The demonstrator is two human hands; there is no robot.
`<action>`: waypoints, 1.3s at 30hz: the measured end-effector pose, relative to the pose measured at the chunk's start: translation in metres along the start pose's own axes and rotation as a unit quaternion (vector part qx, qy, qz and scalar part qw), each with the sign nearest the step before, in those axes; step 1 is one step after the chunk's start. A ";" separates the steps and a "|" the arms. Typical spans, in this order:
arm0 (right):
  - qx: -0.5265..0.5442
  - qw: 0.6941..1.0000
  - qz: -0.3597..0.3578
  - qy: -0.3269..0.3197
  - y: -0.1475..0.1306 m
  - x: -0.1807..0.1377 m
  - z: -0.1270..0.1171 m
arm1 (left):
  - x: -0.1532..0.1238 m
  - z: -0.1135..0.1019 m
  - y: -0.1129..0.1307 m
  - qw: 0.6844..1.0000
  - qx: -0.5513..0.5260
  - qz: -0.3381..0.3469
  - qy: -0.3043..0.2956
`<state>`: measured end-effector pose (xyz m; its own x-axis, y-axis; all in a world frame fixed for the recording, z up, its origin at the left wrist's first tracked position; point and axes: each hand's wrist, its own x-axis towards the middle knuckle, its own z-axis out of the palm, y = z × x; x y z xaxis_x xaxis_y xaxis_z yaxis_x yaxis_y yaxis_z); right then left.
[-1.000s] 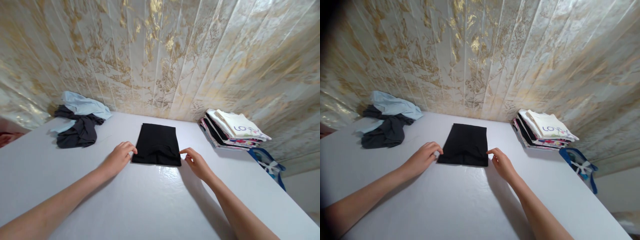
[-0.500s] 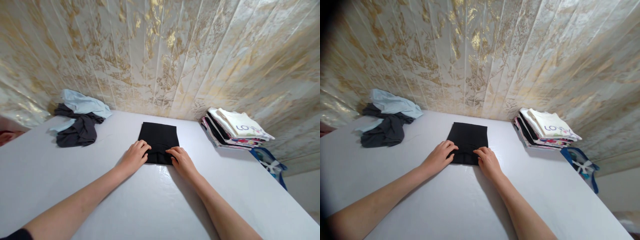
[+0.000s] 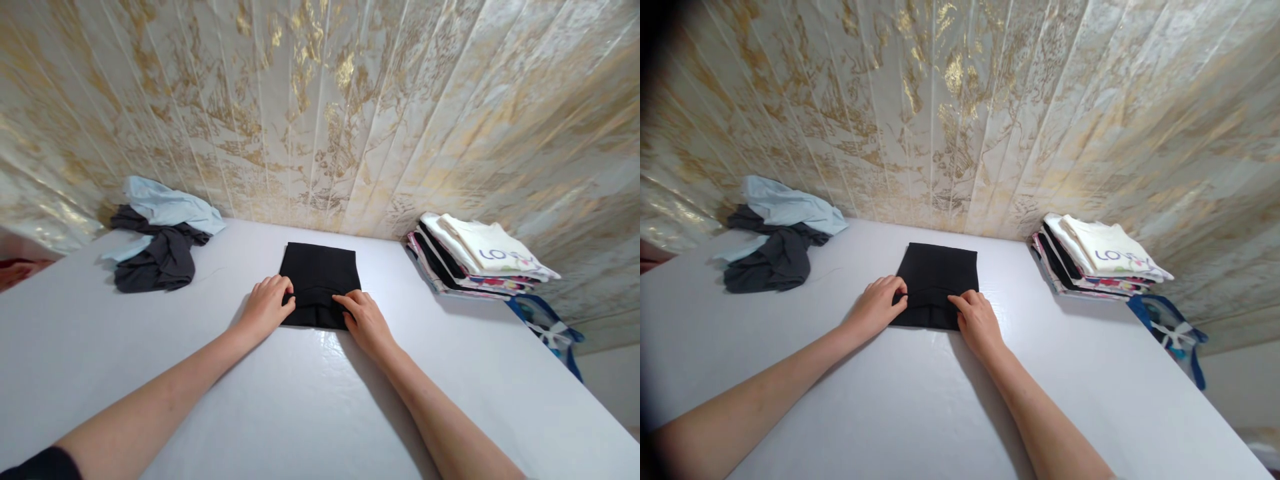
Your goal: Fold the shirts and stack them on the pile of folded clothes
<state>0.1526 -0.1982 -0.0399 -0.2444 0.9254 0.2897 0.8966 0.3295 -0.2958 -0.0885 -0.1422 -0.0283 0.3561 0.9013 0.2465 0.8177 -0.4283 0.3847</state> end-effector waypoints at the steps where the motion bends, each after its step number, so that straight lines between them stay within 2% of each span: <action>1: -0.006 1.000 0.002 0.001 0.000 0.001 0.000 | 0.001 0.000 0.000 1.000 -0.004 0.000 0.004; 7: -0.016 0.999 -0.006 0.028 0.003 0.001 0.001 | -0.004 -0.006 0.004 0.998 0.012 0.011 0.069; 10: 0.000 0.999 -0.009 0.041 0.005 -0.001 -0.001 | -0.010 -0.008 0.008 0.999 0.015 0.015 0.041; 13: 0.025 0.998 0.000 0.062 0.006 -0.002 -0.003 | -0.006 -0.009 0.001 0.999 -0.028 -0.015 0.035; 16: 0.039 0.996 0.004 0.074 0.007 -0.002 -0.004 | 0.015 -0.010 -0.018 0.993 -0.089 -0.063 0.039; 21: 0.039 0.997 -0.003 0.059 0.008 0.001 -0.004 | 0.075 -0.006 -0.045 0.972 -0.147 -0.183 0.004; 25: 0.035 0.998 0.000 0.046 -0.001 -0.001 -0.006 | 0.111 0.009 -0.047 0.968 -0.154 -0.200 0.002; 30: 0.058 0.998 -0.008 0.006 -0.010 -0.005 -0.016 | 0.119 0.028 -0.047 0.960 -0.181 -0.212 0.005; 32: 0.081 0.996 0.030 0.029 0.003 0.000 -0.022 | 0.118 0.031 -0.049 0.957 -0.202 -0.210 0.010; 35: 0.147 0.971 0.171 0.086 0.036 0.021 -0.033 | 0.122 0.031 -0.052 0.949 -0.241 -0.203 0.009; 37: 0.240 0.927 0.280 0.071 0.057 0.041 -0.037 | 0.129 0.031 -0.051 0.942 -0.268 -0.201 0.004; 39: 0.336 0.863 0.373 0.053 0.069 0.062 -0.035 | 0.136 0.032 -0.049 0.935 -0.290 -0.204 -0.001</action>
<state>0.2121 -0.1246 -0.0105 0.3756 0.9164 -0.1381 0.3641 -0.2830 -0.8873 -0.0660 0.0038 -0.0418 0.0696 0.9972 -0.0272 0.5031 -0.0116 0.8642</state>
